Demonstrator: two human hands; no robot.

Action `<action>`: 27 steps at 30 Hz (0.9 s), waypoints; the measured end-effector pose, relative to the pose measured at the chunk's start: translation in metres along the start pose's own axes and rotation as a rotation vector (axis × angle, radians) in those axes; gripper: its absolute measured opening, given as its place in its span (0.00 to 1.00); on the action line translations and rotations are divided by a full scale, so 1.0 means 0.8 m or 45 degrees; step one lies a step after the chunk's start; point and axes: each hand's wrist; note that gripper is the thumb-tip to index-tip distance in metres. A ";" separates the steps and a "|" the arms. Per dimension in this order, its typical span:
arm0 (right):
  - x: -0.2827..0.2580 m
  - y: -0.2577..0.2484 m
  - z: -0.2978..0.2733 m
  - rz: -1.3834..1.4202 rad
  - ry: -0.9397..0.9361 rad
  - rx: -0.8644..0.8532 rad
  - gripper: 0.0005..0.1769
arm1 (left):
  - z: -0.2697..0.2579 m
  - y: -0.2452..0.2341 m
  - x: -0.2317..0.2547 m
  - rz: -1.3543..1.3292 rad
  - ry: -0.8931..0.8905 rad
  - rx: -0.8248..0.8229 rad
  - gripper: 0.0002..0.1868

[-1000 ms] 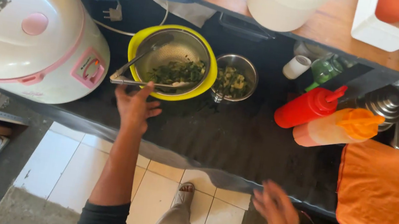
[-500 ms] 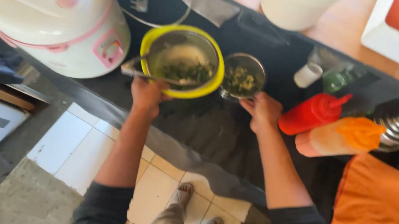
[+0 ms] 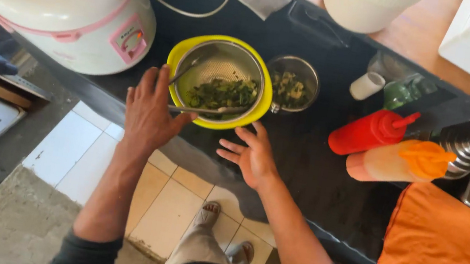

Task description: Preparing food by chopping greens and stirring a meat dish in a rice cooker.

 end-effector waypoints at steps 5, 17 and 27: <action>0.023 0.047 0.065 0.147 -0.116 -0.021 0.38 | 0.076 -0.003 -0.007 0.126 0.137 -0.709 0.50; 0.075 0.038 0.088 0.092 -0.237 0.326 0.22 | 0.093 -0.021 -0.014 0.383 0.459 -0.788 0.28; 0.088 0.087 -0.101 0.056 -0.309 0.330 0.20 | 0.024 -0.136 -0.051 0.259 0.574 -0.675 0.22</action>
Point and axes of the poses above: each hand's wrist, its own z-axis towards the middle knuckle, its own y-axis out of the palm, x = y × z, and after that the axes turned 5 degrees about z, right-handed
